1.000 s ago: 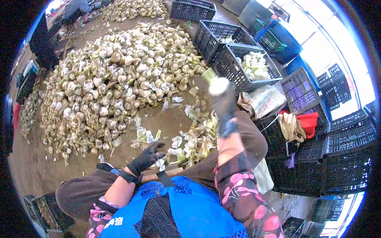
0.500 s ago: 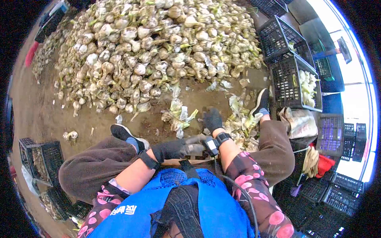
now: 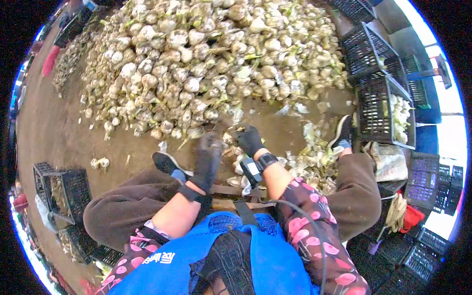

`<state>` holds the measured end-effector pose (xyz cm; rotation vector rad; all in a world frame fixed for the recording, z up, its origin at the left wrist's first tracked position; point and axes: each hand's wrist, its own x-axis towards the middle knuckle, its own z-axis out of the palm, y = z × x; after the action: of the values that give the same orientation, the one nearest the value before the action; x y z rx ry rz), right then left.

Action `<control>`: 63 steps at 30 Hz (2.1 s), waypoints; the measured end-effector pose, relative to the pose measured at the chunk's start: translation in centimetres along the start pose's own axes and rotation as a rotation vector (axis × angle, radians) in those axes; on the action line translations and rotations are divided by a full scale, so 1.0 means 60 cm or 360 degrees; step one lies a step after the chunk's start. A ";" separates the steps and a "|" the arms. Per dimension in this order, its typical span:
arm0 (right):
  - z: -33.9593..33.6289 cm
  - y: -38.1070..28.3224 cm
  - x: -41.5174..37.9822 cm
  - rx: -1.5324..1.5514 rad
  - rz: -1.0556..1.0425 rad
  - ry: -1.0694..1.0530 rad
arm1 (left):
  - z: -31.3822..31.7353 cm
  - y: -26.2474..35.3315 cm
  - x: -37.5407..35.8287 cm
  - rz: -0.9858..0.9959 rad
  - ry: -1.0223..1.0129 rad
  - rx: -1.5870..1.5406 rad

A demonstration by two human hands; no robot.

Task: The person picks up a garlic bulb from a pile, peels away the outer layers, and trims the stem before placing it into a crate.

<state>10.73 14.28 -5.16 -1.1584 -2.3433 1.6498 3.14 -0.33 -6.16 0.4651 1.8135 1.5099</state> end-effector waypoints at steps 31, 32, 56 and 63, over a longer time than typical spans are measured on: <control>-0.117 -0.141 -0.240 -0.0265 -0.0682 0.0460 | 0.014 0.209 -0.096 0.0060 -0.0794 -0.0670; -0.120 -0.138 -0.239 -0.0197 -0.0612 0.0458 | 0.014 0.218 -0.098 -0.0078 -0.0863 -0.0879; -0.112 -0.135 -0.234 -0.0154 -0.0853 0.0461 | 0.019 0.207 -0.085 -0.0019 -0.0684 -0.0635; -0.112 -0.117 -0.225 0.0769 -0.0392 0.0070 | 0.028 0.187 -0.077 -0.0253 -0.0637 -0.0985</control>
<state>19.55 10.49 8.42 -0.7684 -1.8151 1.9160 5.57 0.52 5.83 0.2785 0.9870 1.6274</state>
